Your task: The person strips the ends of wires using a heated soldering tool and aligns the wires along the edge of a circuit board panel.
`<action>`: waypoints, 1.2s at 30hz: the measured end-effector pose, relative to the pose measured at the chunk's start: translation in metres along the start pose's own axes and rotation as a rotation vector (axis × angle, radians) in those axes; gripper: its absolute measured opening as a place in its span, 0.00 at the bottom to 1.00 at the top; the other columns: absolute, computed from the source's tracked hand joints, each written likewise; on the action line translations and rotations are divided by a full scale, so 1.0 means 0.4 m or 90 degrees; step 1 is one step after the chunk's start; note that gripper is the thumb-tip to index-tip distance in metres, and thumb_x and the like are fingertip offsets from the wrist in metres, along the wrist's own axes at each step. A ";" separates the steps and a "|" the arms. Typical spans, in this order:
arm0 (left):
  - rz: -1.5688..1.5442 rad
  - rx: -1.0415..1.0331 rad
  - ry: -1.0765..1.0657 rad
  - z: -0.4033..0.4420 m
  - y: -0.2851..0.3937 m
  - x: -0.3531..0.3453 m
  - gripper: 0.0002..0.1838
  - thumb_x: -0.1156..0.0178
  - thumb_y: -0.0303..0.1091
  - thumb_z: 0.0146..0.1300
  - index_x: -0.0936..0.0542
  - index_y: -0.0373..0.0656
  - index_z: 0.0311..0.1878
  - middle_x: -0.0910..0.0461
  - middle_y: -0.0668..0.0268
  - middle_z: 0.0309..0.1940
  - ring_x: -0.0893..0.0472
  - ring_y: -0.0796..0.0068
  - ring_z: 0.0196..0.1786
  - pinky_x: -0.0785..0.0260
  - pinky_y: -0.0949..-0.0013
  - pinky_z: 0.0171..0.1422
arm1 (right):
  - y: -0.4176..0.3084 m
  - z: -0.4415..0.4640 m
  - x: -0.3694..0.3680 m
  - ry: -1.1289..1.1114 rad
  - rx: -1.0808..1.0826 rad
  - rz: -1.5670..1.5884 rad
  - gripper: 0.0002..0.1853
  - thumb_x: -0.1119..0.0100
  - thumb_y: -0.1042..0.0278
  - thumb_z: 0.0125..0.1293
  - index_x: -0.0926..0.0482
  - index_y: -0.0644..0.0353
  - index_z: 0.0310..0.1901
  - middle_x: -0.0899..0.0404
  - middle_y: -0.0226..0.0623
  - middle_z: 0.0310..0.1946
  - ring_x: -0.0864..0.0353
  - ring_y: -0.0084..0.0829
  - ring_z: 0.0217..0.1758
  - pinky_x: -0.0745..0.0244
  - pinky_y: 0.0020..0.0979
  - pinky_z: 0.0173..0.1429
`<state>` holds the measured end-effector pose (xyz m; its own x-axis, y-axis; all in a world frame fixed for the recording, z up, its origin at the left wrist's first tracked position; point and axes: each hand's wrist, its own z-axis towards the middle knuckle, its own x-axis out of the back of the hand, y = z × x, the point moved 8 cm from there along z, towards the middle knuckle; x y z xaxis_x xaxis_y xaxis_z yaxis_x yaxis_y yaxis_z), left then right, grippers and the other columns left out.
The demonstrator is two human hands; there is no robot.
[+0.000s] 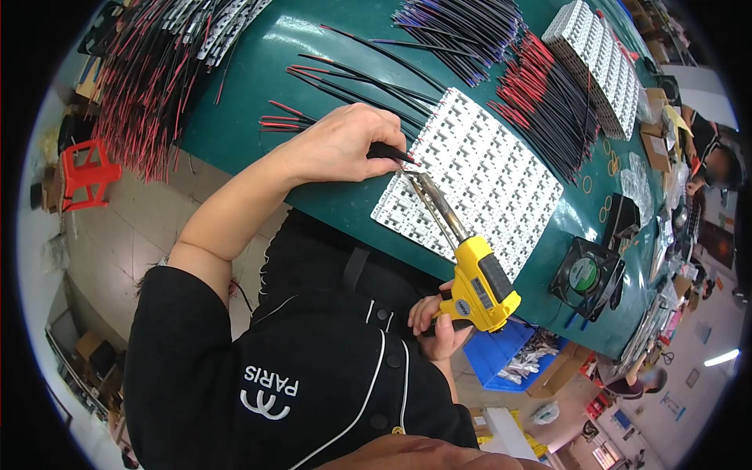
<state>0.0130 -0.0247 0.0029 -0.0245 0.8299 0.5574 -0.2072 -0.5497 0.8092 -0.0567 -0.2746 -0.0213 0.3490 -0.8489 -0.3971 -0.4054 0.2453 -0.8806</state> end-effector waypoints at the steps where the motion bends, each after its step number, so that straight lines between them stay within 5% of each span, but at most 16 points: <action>1: 0.001 0.002 -0.002 0.000 0.000 0.000 0.08 0.33 0.26 0.48 0.19 0.35 0.33 0.24 0.63 0.26 0.24 0.66 0.26 0.32 0.70 0.27 | -0.001 0.001 0.001 0.004 0.007 -0.009 0.31 0.44 0.62 0.62 0.44 0.76 0.57 0.36 0.32 0.14 0.37 0.26 0.13 0.35 0.27 0.22; 10: 0.015 0.020 -0.048 -0.002 0.014 0.002 0.08 0.35 0.25 0.51 0.20 0.34 0.35 0.24 0.61 0.27 0.24 0.65 0.27 0.32 0.70 0.30 | -0.042 0.002 0.006 0.003 0.065 0.021 0.35 0.43 0.54 0.63 0.45 0.72 0.60 0.37 0.30 0.12 0.37 0.24 0.10 0.36 0.26 0.18; 16: 0.046 -0.060 0.273 -0.031 0.070 0.109 0.06 0.41 0.18 0.55 0.20 0.35 0.36 0.26 0.63 0.26 0.25 0.71 0.27 0.34 0.73 0.32 | -0.064 -0.002 0.019 0.021 0.070 0.123 0.34 0.45 0.55 0.64 0.46 0.74 0.59 0.39 0.28 0.13 0.39 0.22 0.10 0.37 0.25 0.19; 21: -0.140 0.138 0.164 -0.064 0.075 0.081 0.03 0.41 0.20 0.58 0.24 0.36 0.35 0.26 0.67 0.26 0.30 0.86 0.27 0.36 0.80 0.31 | -0.045 -0.013 0.031 0.018 0.036 0.159 0.32 0.46 0.57 0.65 0.45 0.74 0.58 0.39 0.28 0.13 0.40 0.21 0.09 0.37 0.26 0.18; 27: -0.074 0.167 0.085 -0.072 0.027 -0.001 0.09 0.36 0.27 0.49 0.23 0.34 0.32 0.24 0.58 0.26 0.23 0.61 0.30 0.30 0.65 0.33 | -0.023 -0.021 0.013 -0.005 0.029 0.046 0.28 0.44 0.60 0.63 0.43 0.73 0.55 0.38 0.30 0.12 0.39 0.24 0.10 0.36 0.28 0.18; 36: -0.038 0.228 0.056 -0.064 0.008 -0.008 0.11 0.36 0.32 0.44 0.23 0.33 0.26 0.23 0.57 0.25 0.23 0.60 0.28 0.32 0.64 0.33 | -0.013 -0.033 0.011 0.009 0.023 -0.013 0.21 0.43 0.63 0.62 0.40 0.66 0.47 0.37 0.32 0.12 0.38 0.25 0.11 0.36 0.28 0.19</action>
<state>-0.0128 -0.0266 -0.0011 -0.1094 0.8577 0.5023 0.1441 -0.4863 0.8618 -0.0642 -0.2860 -0.0150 0.3447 -0.8601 -0.3760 -0.3676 0.2448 -0.8972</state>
